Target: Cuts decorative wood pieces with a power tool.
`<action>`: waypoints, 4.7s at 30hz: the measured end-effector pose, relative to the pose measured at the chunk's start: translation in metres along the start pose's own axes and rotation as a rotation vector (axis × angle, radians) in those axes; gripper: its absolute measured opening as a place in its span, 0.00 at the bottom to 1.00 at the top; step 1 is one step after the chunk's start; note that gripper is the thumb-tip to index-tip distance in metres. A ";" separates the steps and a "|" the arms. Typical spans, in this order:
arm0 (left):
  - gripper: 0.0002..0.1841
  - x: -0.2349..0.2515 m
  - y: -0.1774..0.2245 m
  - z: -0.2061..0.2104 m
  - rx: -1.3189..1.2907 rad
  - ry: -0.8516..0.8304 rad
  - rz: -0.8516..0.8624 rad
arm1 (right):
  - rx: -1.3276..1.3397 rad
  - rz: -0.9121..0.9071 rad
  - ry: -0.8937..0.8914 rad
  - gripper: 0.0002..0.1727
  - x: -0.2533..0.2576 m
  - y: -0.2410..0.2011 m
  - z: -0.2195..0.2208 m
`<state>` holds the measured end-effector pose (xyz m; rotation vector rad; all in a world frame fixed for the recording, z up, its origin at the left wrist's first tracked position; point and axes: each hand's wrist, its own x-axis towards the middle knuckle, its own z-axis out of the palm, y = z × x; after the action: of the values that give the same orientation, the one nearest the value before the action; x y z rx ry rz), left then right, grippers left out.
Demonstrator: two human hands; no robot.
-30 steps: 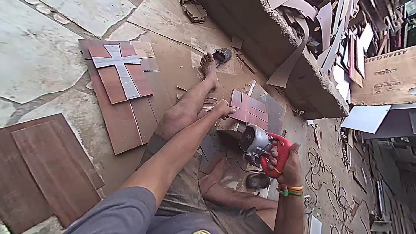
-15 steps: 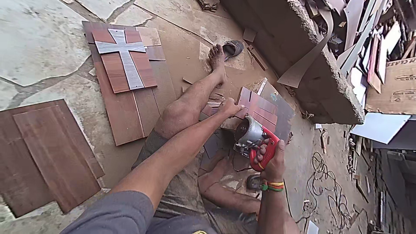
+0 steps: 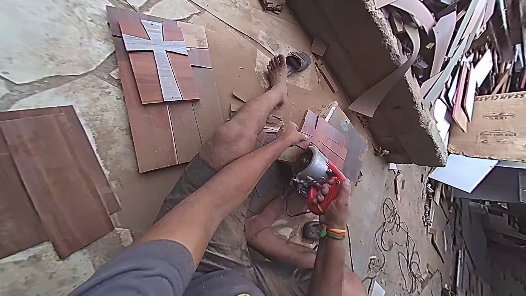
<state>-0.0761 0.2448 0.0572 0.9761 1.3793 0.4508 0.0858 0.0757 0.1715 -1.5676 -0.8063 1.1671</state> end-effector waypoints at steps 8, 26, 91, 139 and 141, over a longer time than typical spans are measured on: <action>0.25 -0.002 -0.001 0.004 0.007 0.054 0.015 | -0.028 -0.023 0.058 0.34 -0.003 0.009 0.002; 0.24 -0.005 -0.001 0.005 -0.015 0.084 0.050 | -0.047 -0.051 0.092 0.35 -0.005 0.009 0.012; 0.27 -0.005 0.009 0.000 0.048 0.041 0.009 | -0.095 0.011 0.119 0.37 0.019 -0.003 0.016; 0.27 -0.011 0.014 -0.007 0.061 -0.023 -0.008 | -0.110 -0.002 0.160 0.36 0.045 -0.020 0.029; 0.26 -0.011 0.014 -0.007 0.067 -0.022 -0.006 | -0.115 -0.004 0.158 0.36 0.046 -0.020 0.029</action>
<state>-0.0812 0.2464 0.0760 1.0281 1.3844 0.3905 0.0736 0.1325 0.1750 -1.7281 -0.7826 0.9944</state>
